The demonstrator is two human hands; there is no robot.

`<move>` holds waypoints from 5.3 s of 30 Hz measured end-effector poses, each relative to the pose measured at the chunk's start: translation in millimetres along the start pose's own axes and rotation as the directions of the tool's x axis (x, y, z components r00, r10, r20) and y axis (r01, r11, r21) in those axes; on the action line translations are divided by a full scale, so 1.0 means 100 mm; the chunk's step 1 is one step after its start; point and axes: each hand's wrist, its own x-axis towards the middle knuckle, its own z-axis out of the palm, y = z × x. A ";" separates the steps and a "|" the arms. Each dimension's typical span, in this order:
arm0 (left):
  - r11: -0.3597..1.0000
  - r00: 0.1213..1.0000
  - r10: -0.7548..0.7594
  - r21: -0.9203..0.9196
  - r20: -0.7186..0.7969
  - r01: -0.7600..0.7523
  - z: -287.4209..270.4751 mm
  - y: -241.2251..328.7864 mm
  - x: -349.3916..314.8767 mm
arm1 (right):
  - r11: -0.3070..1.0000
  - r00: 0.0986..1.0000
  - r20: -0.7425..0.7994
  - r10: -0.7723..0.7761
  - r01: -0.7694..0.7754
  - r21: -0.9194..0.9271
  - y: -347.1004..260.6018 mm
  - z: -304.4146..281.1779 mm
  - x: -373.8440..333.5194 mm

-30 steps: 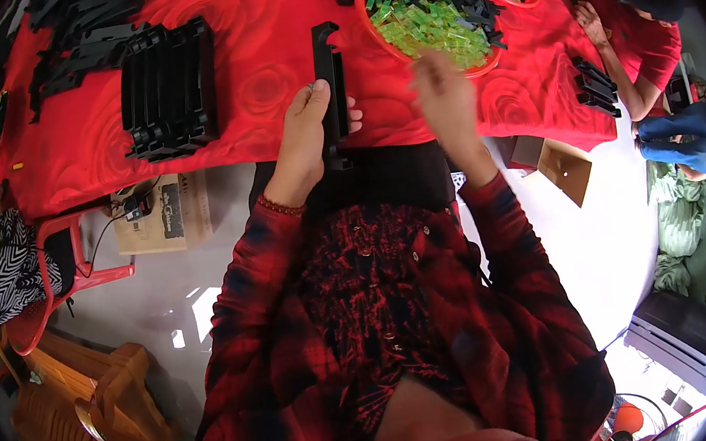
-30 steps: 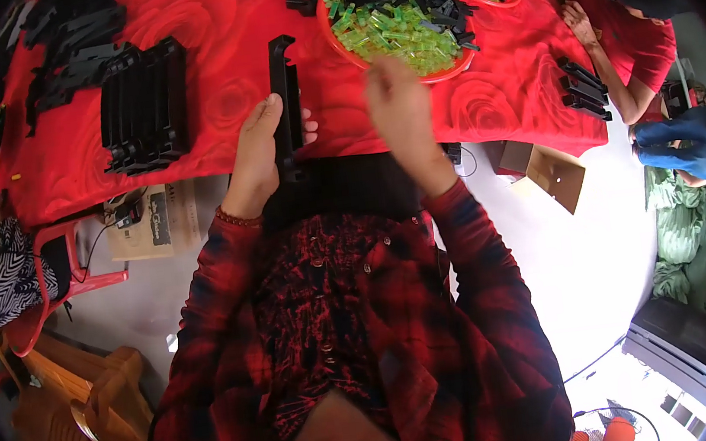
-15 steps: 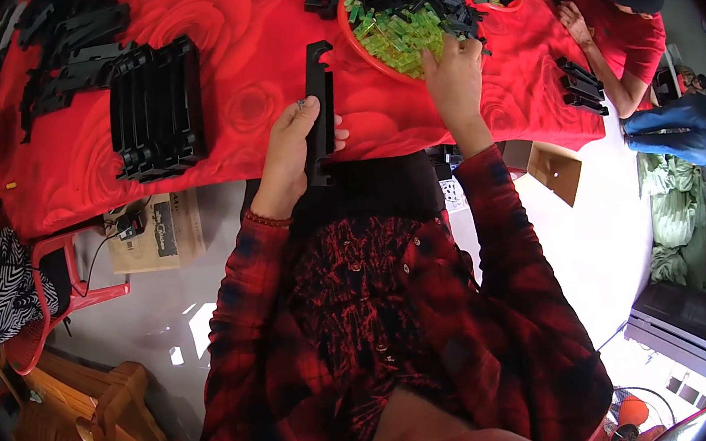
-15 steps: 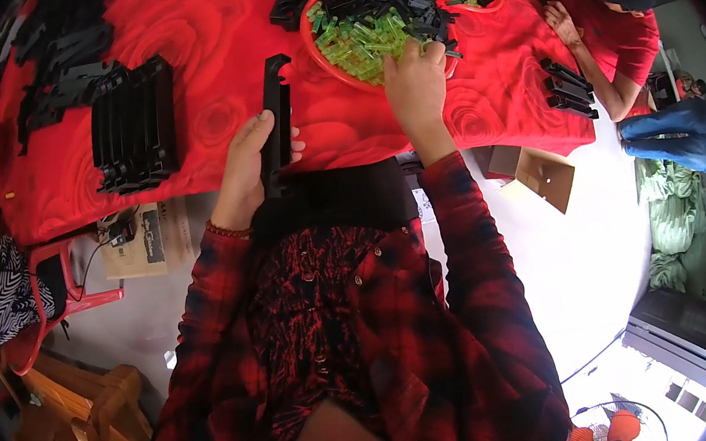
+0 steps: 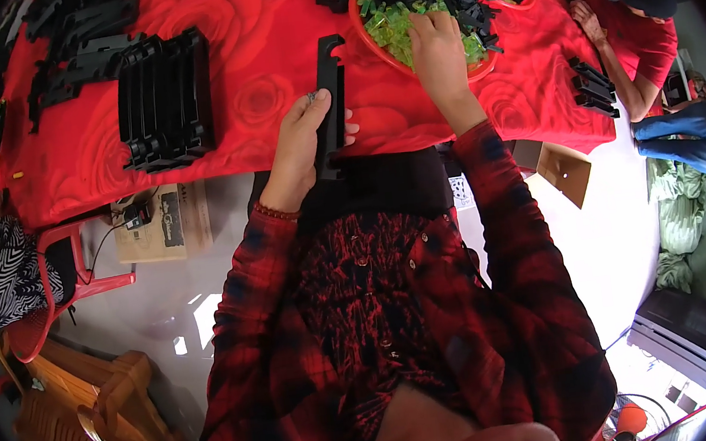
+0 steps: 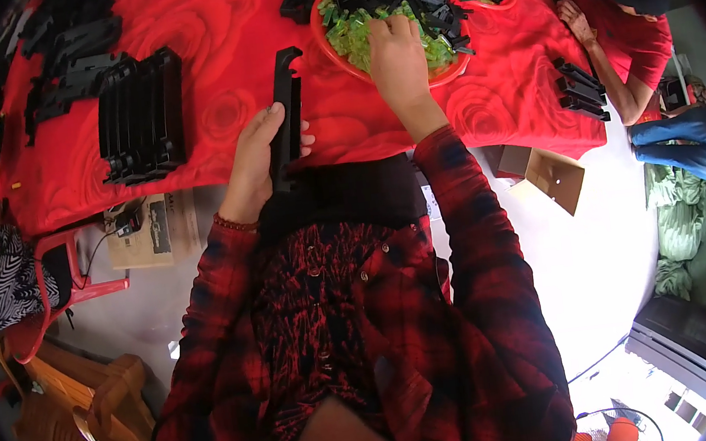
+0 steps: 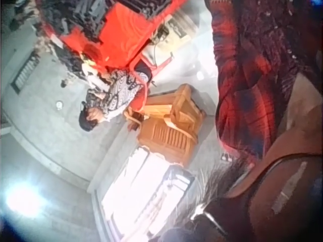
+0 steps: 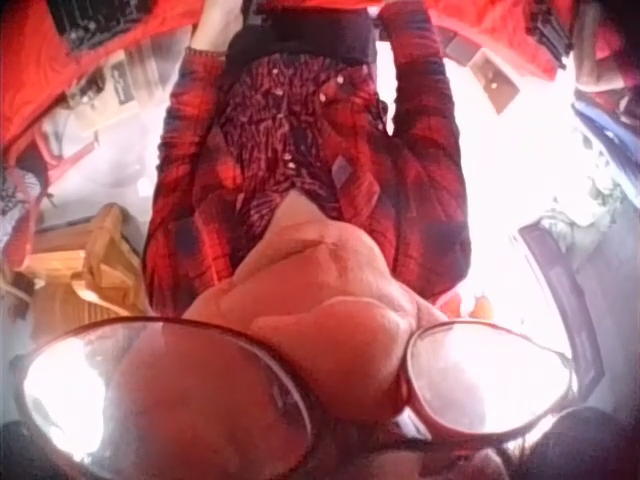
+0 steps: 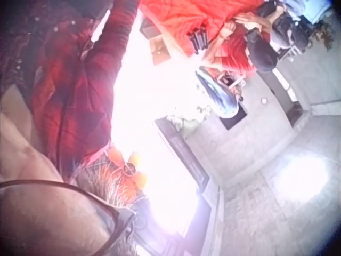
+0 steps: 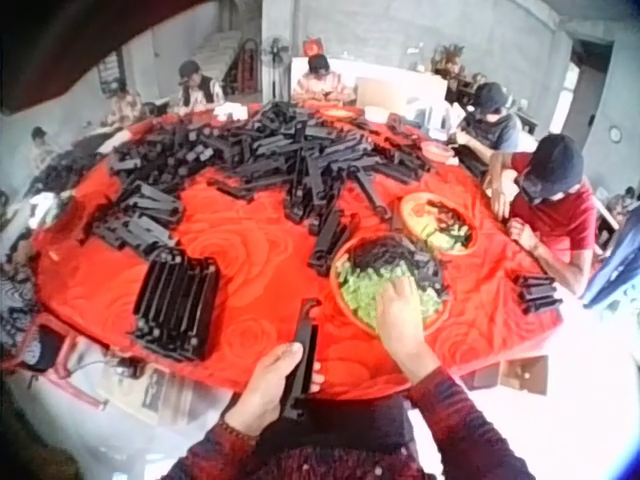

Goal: The person assembles plastic components for toy guns by hand, attaching green plastic components and magazine housings to plastic gun frames.

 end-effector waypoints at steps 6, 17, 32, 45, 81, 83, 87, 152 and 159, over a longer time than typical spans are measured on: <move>1.000 1.000 -0.010 -0.005 -0.012 0.010 0.03 0.01 -0.02 | 0.994 0.997 0.010 -0.072 0.073 -0.078 0.08 0.04 0.04; 0.998 1.000 -0.010 -0.058 0.008 0.010 -0.01 -0.01 -0.03 | 0.638 0.884 0.049 0.466 -0.373 0.674 0.13 -0.18 0.11; 0.937 0.964 -0.028 -0.330 0.264 0.118 0.22 0.07 -0.46 | 0.177 0.872 0.416 0.258 -0.466 0.867 -0.90 -1.10 0.01; 0.879 0.958 0.031 -0.464 0.286 0.110 0.22 0.02 -0.43 | 0.179 0.855 0.453 0.253 -0.501 0.847 -1.08 -1.08 -0.05; 0.906 0.965 0.054 -0.419 0.258 0.062 0.24 -0.08 -0.40 | 0.862 0.990 0.043 0.135 -0.139 0.487 -1.25 -0.94 -0.15; 0.920 0.977 0.012 -0.385 0.214 0.073 0.26 -0.07 -0.41 | 0.909 0.997 0.061 0.050 -0.071 0.411 -1.25 -0.90 -0.19; 0.926 0.981 0.003 -0.371 0.192 0.070 0.25 -0.08 -0.41 | 0.937 1.000 0.017 0.004 -0.009 0.350 -1.28 -0.87 -0.20; 0.925 0.988 0.150 -0.358 0.032 -0.129 0.25 -0.15 -0.35 | 0.975 0.968 0.164 -0.190 0.167 0.145 -1.36 -0.95 -0.51; 0.926 0.990 0.138 -0.355 0.010 -0.126 0.23 -0.20 -0.35 | 0.979 0.951 0.231 -0.205 0.202 0.037 -1.43 -1.00 -0.49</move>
